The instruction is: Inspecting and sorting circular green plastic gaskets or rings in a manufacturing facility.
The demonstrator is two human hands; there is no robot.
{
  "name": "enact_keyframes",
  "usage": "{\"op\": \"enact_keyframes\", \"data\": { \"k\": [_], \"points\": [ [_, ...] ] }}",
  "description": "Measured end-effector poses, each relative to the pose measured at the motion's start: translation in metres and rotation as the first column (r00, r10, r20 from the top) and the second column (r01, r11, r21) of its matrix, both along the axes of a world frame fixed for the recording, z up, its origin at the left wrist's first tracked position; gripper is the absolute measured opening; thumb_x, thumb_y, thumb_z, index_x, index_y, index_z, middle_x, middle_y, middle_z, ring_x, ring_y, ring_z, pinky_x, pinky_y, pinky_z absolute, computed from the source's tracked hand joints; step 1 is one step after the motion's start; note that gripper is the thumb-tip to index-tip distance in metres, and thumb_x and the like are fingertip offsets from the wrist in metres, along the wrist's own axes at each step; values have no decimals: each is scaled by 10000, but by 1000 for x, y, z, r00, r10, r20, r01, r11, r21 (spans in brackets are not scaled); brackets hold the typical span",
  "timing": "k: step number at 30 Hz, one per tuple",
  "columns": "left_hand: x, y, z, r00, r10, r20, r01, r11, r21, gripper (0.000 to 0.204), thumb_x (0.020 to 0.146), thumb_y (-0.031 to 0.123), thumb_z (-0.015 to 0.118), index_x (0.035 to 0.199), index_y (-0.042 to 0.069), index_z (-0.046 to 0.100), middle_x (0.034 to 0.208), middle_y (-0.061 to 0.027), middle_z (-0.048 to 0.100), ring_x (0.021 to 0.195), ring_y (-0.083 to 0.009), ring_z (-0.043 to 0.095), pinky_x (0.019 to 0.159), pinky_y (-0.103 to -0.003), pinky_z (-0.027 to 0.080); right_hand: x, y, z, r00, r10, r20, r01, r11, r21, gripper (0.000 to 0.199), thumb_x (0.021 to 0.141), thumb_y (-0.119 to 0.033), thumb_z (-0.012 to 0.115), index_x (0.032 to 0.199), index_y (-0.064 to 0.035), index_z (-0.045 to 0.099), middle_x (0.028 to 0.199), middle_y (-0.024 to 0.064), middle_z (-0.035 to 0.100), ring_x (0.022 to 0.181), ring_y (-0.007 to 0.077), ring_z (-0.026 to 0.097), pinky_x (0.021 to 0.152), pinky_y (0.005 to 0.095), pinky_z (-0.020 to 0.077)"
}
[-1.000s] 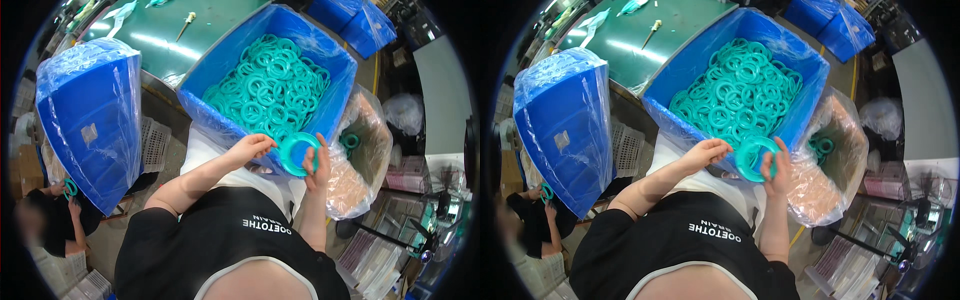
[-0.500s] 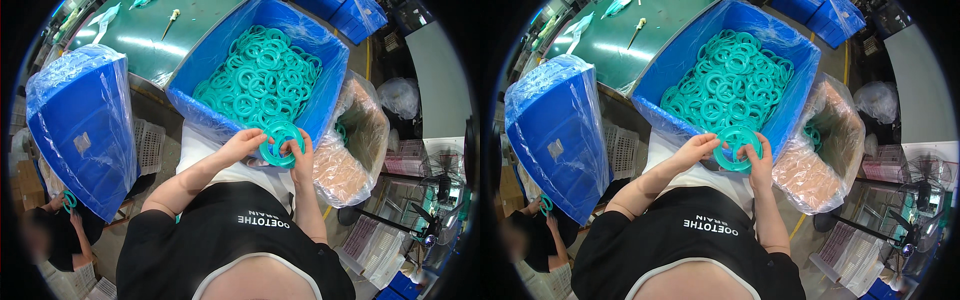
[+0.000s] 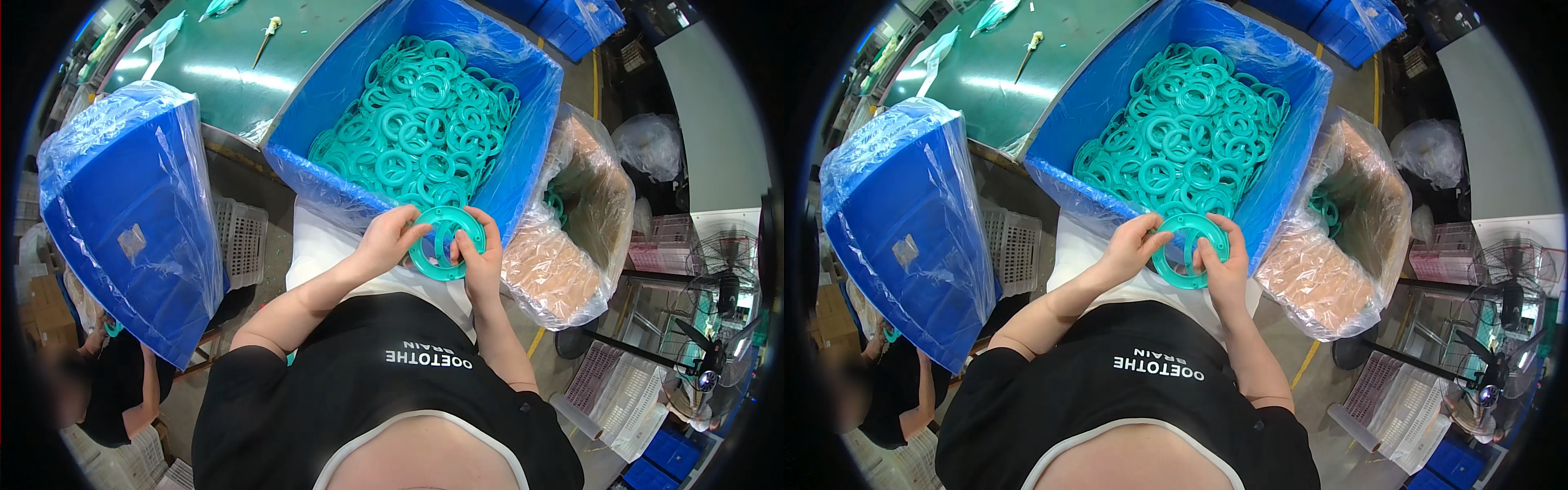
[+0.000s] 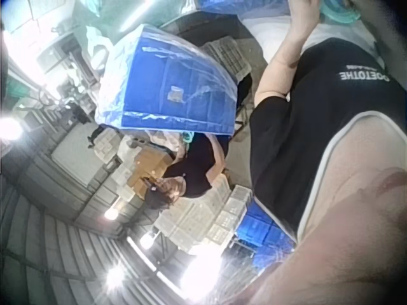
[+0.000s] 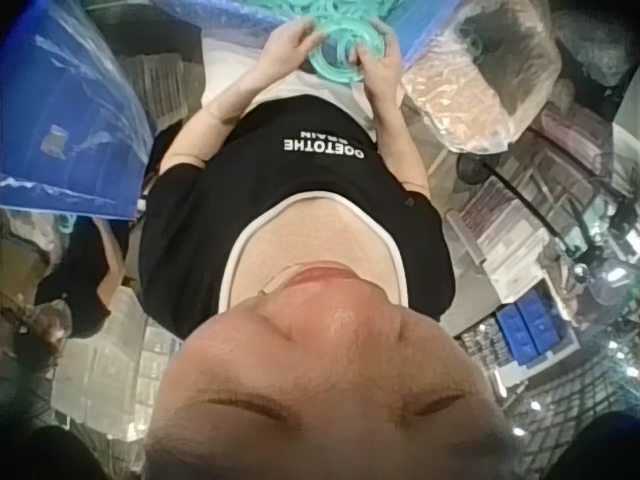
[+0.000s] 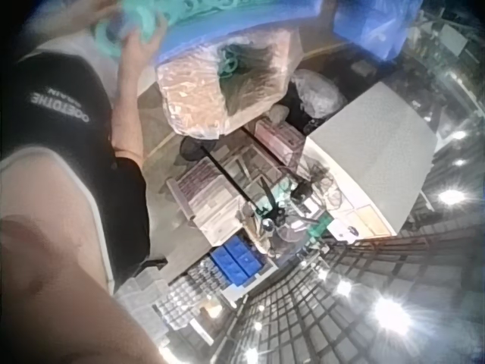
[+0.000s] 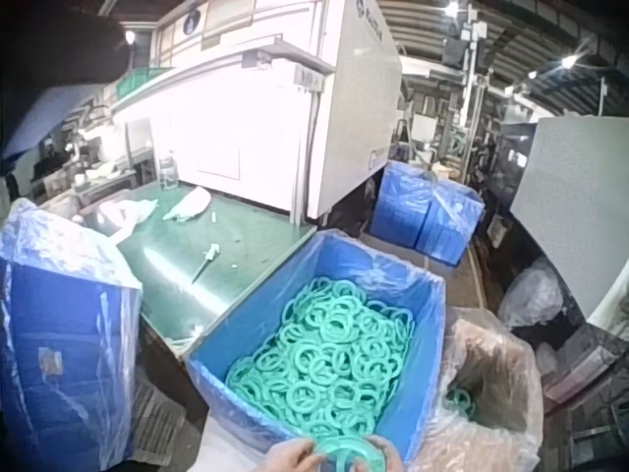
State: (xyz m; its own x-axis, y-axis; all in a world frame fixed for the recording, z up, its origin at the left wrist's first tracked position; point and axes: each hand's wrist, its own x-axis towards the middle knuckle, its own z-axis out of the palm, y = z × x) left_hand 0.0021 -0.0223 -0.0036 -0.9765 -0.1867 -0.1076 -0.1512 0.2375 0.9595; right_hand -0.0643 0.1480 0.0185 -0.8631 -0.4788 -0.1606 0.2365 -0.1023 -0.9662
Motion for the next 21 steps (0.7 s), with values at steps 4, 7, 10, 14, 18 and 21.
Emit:
{"op": "enact_keyframes", "data": {
  "k": [4, 7, 10, 14, 18, 21],
  "points": [
    [0, 4, -3, 959, -48, -280, -90, 884, -458, 164, 824, 136, 624, 837, 2, 530, 687, -133, 525, 653, -300, 533, 577, -377, 425, 0, 2, -1, 997, -25, 68, 25, 1000, -9, 354, 870, -18, 568, 1205, -33, 456, 692, 14, 523, 568, 63, 486, 506, 197, 397],
    [-1, 3, -12, 918, -43, -393, -179, 841, -511, 132, 822, 106, 602, 830, 2, 521, 726, -162, 544, 694, -363, 540, 605, -425, 431, 4, -1, 6, 993, -29, 117, 34, 999, -42, 386, 861, -8, 576, 1224, -38, 448, 682, 12, 518, 563, 64, 478, 503, 202, 401],
    [-4, -4, -13, 898, -51, -437, -202, 835, -512, 120, 853, 105, 562, 826, -1, 514, 725, -154, 543, 683, -342, 549, 602, -422, 433, 0, 1, 7, 996, -32, 87, 37, 998, -54, 397, 850, -8, 586, 1224, -51, 461, 694, 13, 531, 564, 65, 491, 492, 213, 419],
    [-8, -15, -9, 976, 147, -162, -158, 986, -57, 186, 925, 162, 472, 814, 18, 511, 667, -106, 522, 608, -239, 525, 566, -324, 422, -14, 16, 12, 981, -158, 108, 177, 966, -190, 435, 821, 10, 601, 1230, -50, 467, 689, 14, 534, 548, 67, 494, 477, 204, 401],
    [-10, -22, -12, 981, -98, 169, -58, 682, 729, 293, 975, 273, 427, 831, 35, 515, 710, 23, 486, 595, -60, 404, 524, -236, 348, -19, 30, 31, 923, 283, 260, -239, 953, -188, 498, 754, -6, 652, 1225, -42, 494, 679, 14, 549, 482, 62, 468, 461, 183, 359],
    [-10, -3, 5, 972, -199, 126, 104, 842, 529, 305, 982, 329, 416, 859, 79, 540, 712, 56, 449, 609, -22, 373, 497, -197, 293, -15, 26, 34, 775, 564, 287, -518, 826, -224, 536, 742, -20, 664, 1246, -44, 486, 685, 9, 560, 479, 62, 474, 457, 192, 359]
  ]
}}
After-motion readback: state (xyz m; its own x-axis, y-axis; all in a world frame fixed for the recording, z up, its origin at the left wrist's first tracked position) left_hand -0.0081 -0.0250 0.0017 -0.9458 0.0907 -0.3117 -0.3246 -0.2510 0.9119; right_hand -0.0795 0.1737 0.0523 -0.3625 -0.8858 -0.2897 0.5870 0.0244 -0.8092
